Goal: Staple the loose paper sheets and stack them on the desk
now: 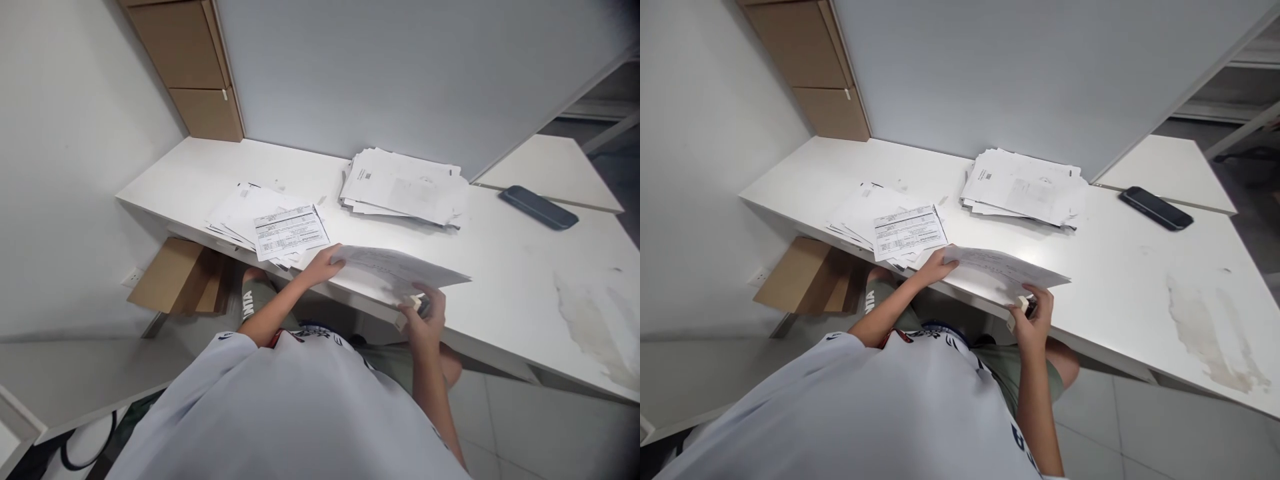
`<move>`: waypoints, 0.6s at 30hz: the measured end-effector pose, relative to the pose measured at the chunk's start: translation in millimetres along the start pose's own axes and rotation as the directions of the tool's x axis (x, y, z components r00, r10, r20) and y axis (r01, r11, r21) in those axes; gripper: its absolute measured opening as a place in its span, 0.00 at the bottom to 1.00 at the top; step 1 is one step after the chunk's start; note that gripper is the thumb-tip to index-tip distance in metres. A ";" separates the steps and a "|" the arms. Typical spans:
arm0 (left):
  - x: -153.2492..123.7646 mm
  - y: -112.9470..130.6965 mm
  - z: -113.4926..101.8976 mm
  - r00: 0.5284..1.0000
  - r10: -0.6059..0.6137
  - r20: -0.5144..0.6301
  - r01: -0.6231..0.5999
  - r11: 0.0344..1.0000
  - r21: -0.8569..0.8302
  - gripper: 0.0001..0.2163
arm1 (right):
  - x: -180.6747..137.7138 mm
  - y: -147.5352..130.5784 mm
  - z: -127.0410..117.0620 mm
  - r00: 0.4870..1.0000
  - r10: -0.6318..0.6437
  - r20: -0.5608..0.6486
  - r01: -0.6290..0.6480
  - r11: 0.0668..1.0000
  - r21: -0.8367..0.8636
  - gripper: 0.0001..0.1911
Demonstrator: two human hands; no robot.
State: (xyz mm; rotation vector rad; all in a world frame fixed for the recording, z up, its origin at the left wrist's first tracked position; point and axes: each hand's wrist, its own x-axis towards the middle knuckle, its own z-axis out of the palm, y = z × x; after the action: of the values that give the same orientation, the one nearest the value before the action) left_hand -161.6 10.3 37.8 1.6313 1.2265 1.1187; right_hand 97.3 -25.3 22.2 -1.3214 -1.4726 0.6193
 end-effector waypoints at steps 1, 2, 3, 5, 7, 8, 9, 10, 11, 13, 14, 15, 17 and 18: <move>0.5 -1.0 0.5 1.000 -0.016 -0.004 0.016 1.000 0.014 0.12 | -1.2 2.1 0.5 1.000 0.002 -0.002 -0.002 1.000 0.012 0.19; 0.9 -2.0 1.0 1.000 -0.030 -0.008 0.030 0.999 0.027 0.14 | -2.3 4.0 0.6 1.000 0.003 -0.006 -0.003 1.000 0.020 0.20; 1.2 -3.0 1.4 0.999 -0.039 -0.012 0.039 0.999 0.036 0.15 | -3.3 5.8 0.5 1.000 0.005 -0.007 -0.005 1.000 0.025 0.20; 1.8 -4.2 2.1 0.999 -0.050 -0.009 0.050 0.997 0.051 0.17 | -4.6 8.6 -0.3 1.000 0.020 -0.002 -0.020 1.000 0.022 0.21; 2.2 -4.4 2.3 0.997 -0.072 0.003 0.071 0.995 0.069 0.18 | -5.1 10.6 -0.9 0.999 0.046 0.005 -0.046 0.999 0.025 0.22; 2.4 -4.1 2.3 0.996 -0.083 0.011 0.082 0.994 0.078 0.19 | -5.2 11.4 -0.9 0.998 0.059 0.011 -0.060 0.998 0.030 0.22; 2.5 -3.6 2.1 0.996 -0.092 0.018 0.090 0.992 0.086 0.19 | -5.2 11.9 -0.7 0.998 0.068 0.014 -0.069 0.997 0.035 0.22; 2.5 -3.0 2.0 0.995 -0.096 0.021 0.093 0.991 0.094 0.19 | -5.2 12.4 -0.4 0.997 0.071 0.014 -0.071 0.997 0.040 0.22; 2.4 -2.4 1.9 0.995 -0.097 0.022 0.094 0.990 0.101 0.19 | -5.2 12.8 0.0 0.998 0.069 0.011 -0.070 0.997 0.046 0.22; 2.3 -1.4 1.9 0.995 -0.093 0.020 0.090 0.990 0.107 0.19 | -5.4 13.4 0.8 0.998 0.061 0.003 -0.061 0.997 0.051 0.22; 2.2 -1.0 2.0 0.996 -0.091 0.019 0.088 0.990 0.108 0.19 | -5.6 13.6 1.1 0.998 0.059 0.002 -0.060 0.997 0.048 0.22; 2.2 -0.8 2.1 0.996 -0.089 0.017 0.087 0.990 0.110 0.19 | -5.9 13.6 1.3 0.998 0.062 0.002 -0.062 0.997 0.042 0.23; 2.2 -0.3 2.3 0.996 -0.087 0.015 0.085 0.990 0.117 0.19 | -6.4 13.3 1.4 0.998 0.069 0.006 -0.069 0.997 0.023 0.23; 2.2 -0.1 2.4 0.996 -0.089 0.015 0.086 0.989 0.123 0.19 | -6.7 13.0 1.4 0.998 0.070 0.008 -0.070 0.997 0.014 0.23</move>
State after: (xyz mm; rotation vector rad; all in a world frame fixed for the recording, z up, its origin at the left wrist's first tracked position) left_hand -159.0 12.3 37.5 1.6584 1.3630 0.9867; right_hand 100.6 -27.7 8.0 -1.3661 -1.4304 0.6794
